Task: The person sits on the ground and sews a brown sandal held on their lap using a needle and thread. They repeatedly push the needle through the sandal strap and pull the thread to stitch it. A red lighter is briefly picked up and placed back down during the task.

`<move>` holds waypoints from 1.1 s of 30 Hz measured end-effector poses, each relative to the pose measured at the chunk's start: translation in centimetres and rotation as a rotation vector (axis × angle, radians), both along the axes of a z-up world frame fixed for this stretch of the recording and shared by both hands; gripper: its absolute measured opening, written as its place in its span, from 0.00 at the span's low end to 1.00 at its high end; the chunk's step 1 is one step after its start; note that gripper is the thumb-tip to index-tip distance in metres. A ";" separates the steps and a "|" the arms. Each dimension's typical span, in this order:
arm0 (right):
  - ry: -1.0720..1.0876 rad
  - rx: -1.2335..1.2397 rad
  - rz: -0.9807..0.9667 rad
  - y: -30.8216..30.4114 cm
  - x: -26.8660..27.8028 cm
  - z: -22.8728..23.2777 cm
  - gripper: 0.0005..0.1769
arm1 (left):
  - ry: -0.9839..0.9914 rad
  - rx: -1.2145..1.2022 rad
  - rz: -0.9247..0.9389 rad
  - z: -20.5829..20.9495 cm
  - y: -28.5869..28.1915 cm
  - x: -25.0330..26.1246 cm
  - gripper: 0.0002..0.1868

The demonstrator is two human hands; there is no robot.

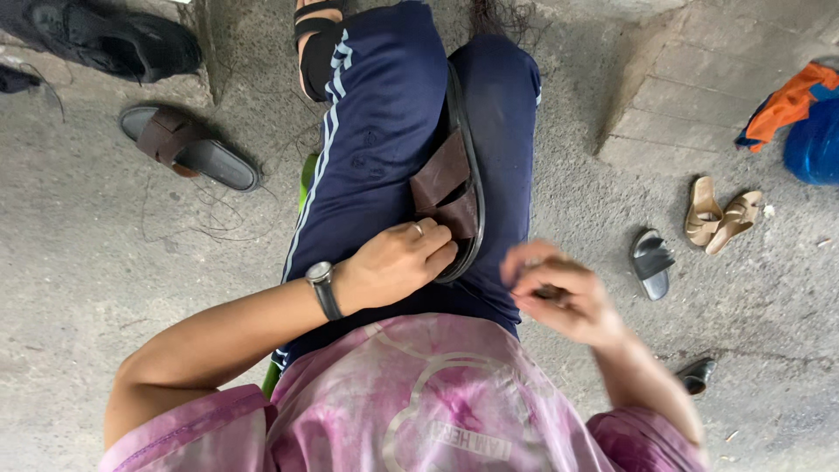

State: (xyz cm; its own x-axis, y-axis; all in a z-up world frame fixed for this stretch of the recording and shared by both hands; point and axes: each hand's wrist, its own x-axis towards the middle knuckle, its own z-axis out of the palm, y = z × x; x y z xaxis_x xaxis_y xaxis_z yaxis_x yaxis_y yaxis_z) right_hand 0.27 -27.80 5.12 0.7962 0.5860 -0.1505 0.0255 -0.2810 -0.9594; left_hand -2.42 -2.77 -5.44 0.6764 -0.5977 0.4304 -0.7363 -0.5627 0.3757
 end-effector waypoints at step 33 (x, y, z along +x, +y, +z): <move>-0.003 -0.188 -0.173 -0.4 -3.3 -5.7 0.11 | 1.472 -0.934 -0.349 7.1 2.7 3.1 0.16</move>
